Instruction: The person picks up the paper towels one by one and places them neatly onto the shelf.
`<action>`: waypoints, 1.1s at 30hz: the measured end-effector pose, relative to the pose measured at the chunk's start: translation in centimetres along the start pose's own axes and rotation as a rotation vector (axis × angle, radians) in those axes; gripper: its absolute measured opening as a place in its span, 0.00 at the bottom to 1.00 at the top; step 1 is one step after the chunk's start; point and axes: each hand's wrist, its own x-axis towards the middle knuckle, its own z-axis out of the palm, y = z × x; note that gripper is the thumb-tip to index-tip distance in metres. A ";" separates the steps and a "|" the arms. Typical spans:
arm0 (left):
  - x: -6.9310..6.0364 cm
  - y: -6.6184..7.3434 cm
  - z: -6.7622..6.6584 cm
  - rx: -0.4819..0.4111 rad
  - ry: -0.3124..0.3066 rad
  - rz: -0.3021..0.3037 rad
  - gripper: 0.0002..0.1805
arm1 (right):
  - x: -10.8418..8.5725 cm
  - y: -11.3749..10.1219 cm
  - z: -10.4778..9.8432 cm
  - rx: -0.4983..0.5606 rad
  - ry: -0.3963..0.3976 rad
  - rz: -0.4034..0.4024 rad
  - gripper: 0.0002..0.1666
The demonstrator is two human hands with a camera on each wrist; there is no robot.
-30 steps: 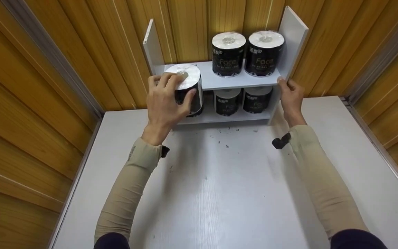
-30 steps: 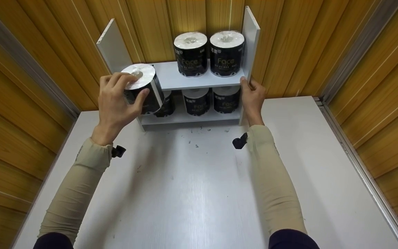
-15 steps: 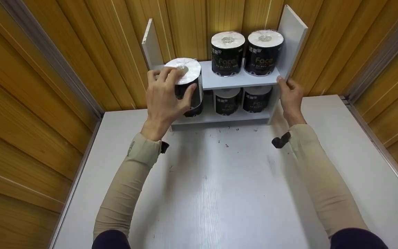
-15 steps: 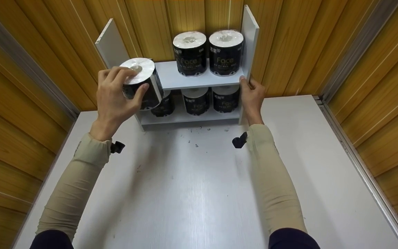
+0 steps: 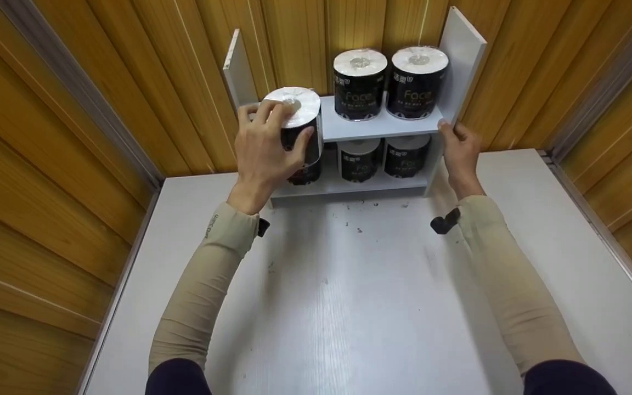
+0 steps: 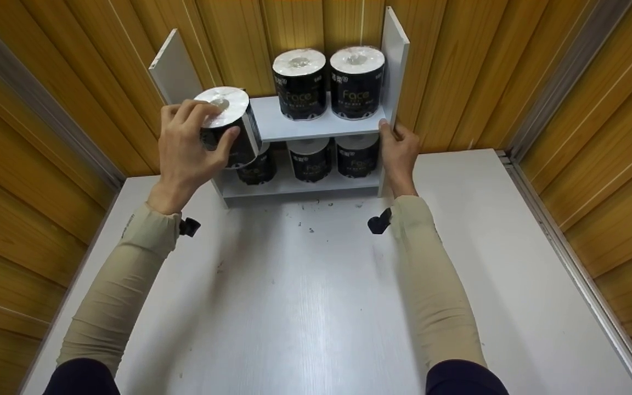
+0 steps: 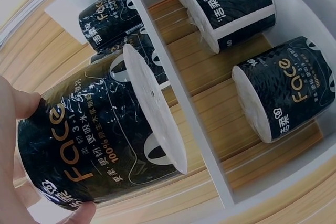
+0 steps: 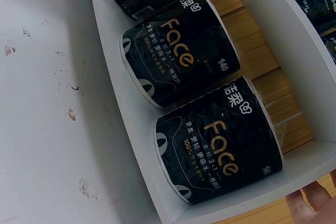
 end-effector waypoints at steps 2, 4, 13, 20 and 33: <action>0.2 -0.1 0.1 0.003 -0.002 -0.001 0.23 | 0.0 0.0 0.0 -0.004 0.003 -0.001 0.22; 0.3 -0.2 0.2 0.003 -0.002 -0.004 0.23 | 0.0 0.0 0.1 -0.001 0.007 0.002 0.21; 1.0 -0.4 0.3 0.005 -0.011 -0.028 0.23 | -0.1 -0.1 0.0 -0.007 0.019 -0.019 0.24; 1.5 -0.8 0.5 0.020 -0.011 -0.008 0.23 | -0.1 -0.1 0.0 -0.018 0.005 0.000 0.22; 2.4 -0.7 1.0 0.041 -0.044 -0.082 0.24 | -0.2 -0.2 0.0 -0.026 0.006 -0.004 0.22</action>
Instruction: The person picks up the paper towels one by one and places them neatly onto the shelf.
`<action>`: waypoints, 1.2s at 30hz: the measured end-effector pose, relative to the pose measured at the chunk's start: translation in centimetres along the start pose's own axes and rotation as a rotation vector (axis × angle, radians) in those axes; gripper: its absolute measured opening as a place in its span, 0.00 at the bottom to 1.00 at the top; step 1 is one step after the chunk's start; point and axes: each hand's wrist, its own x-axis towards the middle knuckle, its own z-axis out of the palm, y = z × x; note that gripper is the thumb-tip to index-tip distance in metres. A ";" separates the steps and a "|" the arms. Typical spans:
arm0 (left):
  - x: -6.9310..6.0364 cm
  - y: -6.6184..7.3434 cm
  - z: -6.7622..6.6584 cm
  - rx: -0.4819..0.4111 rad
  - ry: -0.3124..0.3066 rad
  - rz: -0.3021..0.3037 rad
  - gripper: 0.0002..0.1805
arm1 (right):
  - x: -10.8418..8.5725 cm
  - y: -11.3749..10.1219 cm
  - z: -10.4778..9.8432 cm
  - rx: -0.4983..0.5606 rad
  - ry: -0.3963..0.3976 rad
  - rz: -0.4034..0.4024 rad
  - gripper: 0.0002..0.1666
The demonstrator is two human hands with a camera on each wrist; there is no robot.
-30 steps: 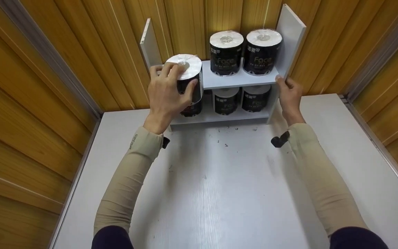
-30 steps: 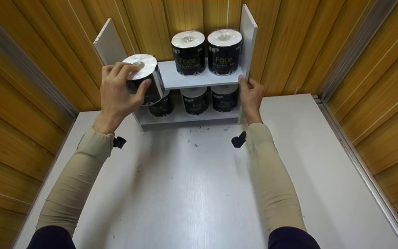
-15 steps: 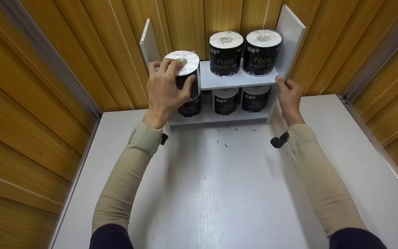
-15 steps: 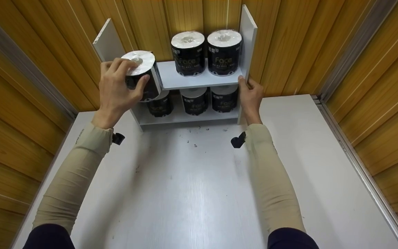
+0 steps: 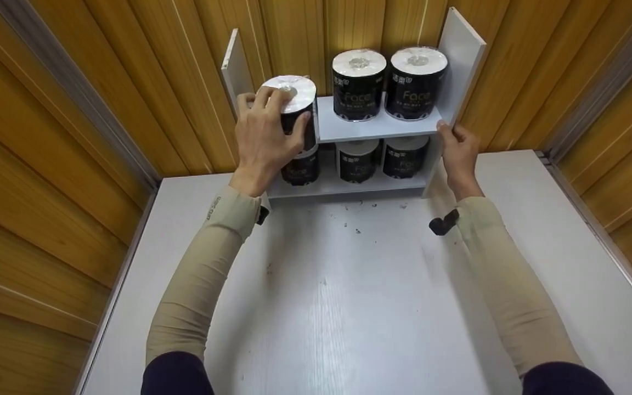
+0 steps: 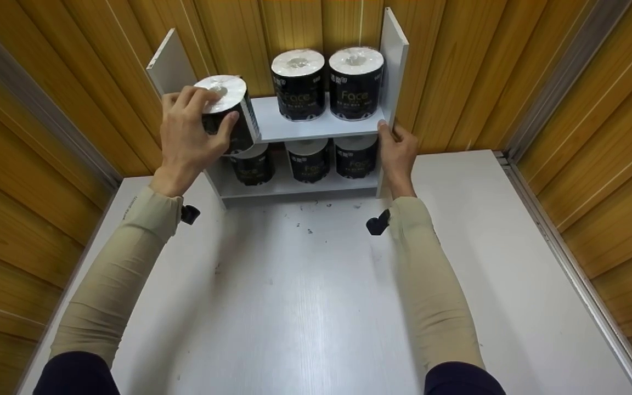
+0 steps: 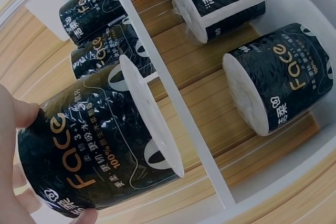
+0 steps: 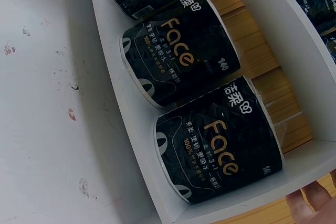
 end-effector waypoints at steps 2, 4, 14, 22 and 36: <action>0.2 0.0 0.1 0.001 -0.008 -0.009 0.24 | 0.0 0.0 0.0 -0.006 -0.001 -0.007 0.22; 0.3 0.0 0.2 0.004 -0.010 -0.012 0.24 | 0.0 -0.1 -0.1 -0.011 -0.003 -0.005 0.22; 1.1 -0.1 0.8 -0.002 0.011 -0.024 0.24 | 0.1 0.0 0.0 0.019 -0.013 0.013 0.23; 1.3 -0.2 1.4 0.003 0.007 -0.033 0.24 | 0.1 0.1 -0.1 0.009 -0.009 0.015 0.23; 1.5 -0.4 2.4 0.020 -0.007 -0.085 0.24 | 0.0 0.0 0.1 0.011 0.004 0.017 0.20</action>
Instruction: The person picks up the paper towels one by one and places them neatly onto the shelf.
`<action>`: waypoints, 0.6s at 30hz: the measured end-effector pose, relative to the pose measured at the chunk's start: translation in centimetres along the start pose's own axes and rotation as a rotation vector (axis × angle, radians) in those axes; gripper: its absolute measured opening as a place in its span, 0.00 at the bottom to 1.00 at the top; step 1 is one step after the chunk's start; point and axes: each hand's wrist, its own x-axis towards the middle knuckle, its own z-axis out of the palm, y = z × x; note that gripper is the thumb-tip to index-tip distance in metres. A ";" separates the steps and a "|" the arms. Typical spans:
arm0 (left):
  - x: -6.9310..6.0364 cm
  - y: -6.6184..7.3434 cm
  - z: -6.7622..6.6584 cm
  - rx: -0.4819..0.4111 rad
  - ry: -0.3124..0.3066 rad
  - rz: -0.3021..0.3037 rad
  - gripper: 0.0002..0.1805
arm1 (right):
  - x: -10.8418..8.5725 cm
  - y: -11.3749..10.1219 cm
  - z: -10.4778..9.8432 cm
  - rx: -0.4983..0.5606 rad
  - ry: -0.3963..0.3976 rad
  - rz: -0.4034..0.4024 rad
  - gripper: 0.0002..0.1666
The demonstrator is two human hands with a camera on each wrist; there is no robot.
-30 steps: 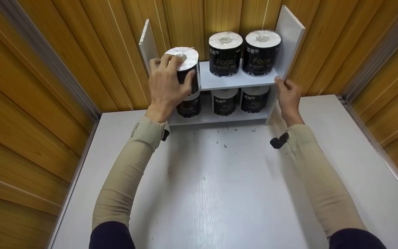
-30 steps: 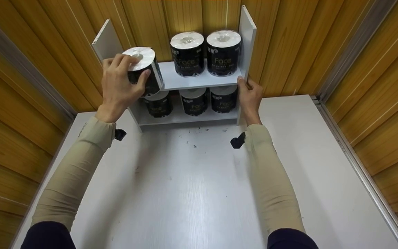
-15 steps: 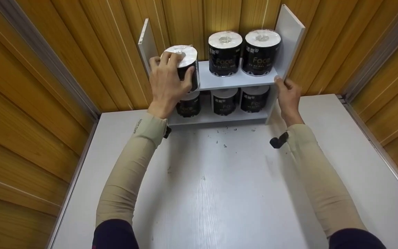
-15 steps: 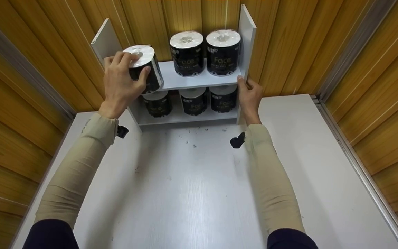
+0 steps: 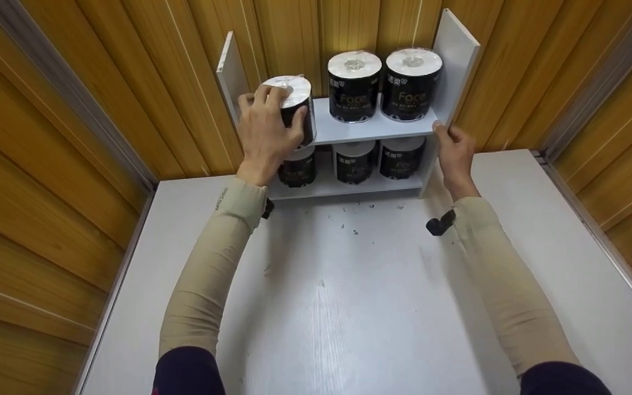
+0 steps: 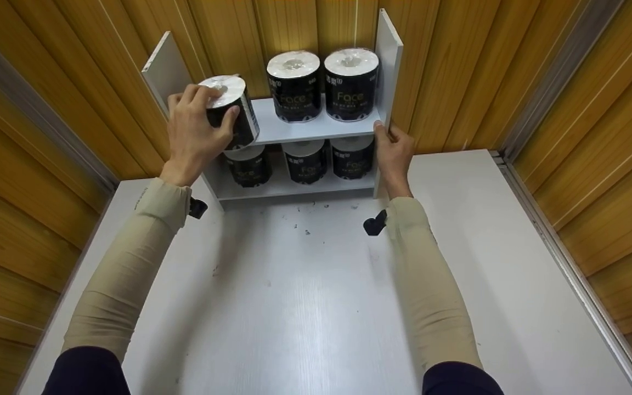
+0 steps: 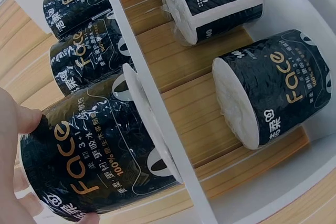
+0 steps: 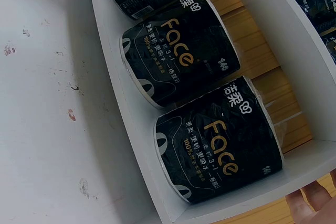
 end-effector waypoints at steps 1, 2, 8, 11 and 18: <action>0.0 0.0 0.1 -0.002 0.001 -0.002 0.24 | 0.0 0.0 0.0 -0.001 0.002 -0.003 0.21; 0.0 0.0 0.1 -0.002 0.001 -0.004 0.24 | 0.0 0.0 0.0 -0.002 0.002 -0.006 0.21; 0.1 0.1 0.3 0.014 -0.019 -0.023 0.25 | 0.0 0.0 0.0 -0.007 0.008 -0.013 0.23; 0.2 0.1 0.5 0.019 -0.034 -0.036 0.25 | 0.0 -0.1 0.0 -0.008 0.007 -0.006 0.22; 0.1 0.1 0.4 0.042 -0.032 -0.028 0.26 | -0.1 -0.1 -0.1 -0.015 -0.009 0.017 0.21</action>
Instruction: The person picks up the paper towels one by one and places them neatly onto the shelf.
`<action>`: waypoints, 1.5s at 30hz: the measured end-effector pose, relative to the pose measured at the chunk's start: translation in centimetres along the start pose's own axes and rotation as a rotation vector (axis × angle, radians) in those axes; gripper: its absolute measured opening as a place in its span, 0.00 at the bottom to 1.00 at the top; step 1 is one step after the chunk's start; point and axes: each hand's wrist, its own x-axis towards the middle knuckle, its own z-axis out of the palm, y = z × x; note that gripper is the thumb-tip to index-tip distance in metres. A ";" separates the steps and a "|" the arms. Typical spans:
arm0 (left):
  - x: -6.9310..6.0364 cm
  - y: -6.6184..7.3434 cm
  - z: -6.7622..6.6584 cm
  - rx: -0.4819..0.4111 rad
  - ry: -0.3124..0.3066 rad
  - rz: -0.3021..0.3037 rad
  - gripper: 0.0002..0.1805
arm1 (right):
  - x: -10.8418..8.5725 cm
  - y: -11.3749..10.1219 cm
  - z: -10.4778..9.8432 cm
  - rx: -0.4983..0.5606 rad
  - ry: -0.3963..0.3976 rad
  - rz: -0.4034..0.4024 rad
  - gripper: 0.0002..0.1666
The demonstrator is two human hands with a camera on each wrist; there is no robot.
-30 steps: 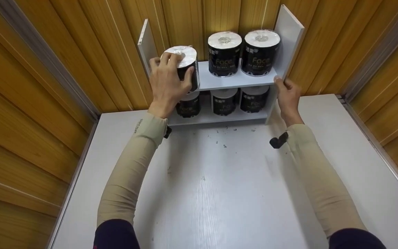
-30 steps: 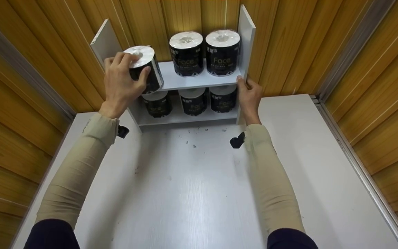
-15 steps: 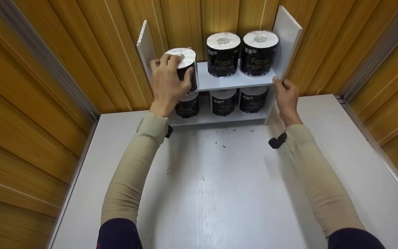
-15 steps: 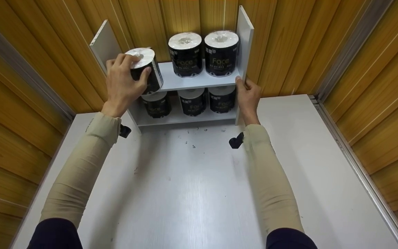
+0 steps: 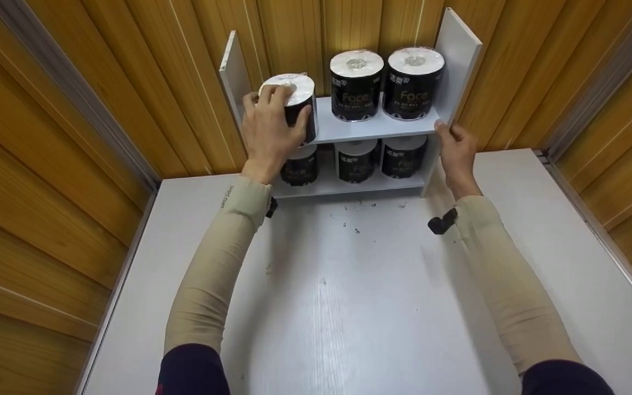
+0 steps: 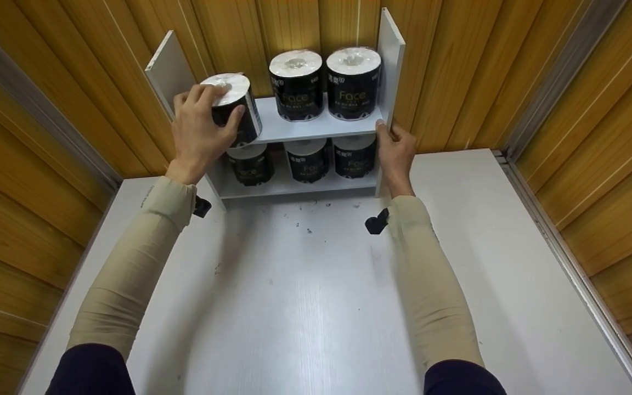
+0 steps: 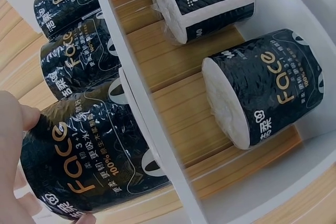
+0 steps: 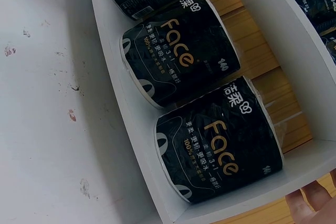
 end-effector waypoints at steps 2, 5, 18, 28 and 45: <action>0.0 0.0 -0.1 0.007 0.002 0.008 0.27 | 0.0 -0.1 0.0 0.006 0.005 -0.002 0.22; 0.0 -0.1 -0.2 0.014 -0.004 0.022 0.28 | 0.1 -0.1 0.0 0.015 0.011 -0.008 0.24; -1.0 0.3 -1.2 0.058 0.030 0.094 0.30 | 0.7 0.5 -0.2 0.046 -0.013 -0.019 0.24; -1.6 0.9 -1.0 0.131 0.088 0.156 0.25 | 0.3 0.3 -0.1 0.025 0.012 -0.015 0.24; -1.7 0.5 1.2 0.108 0.213 0.151 0.16 | 0.4 0.5 -0.1 0.020 0.014 -0.043 0.27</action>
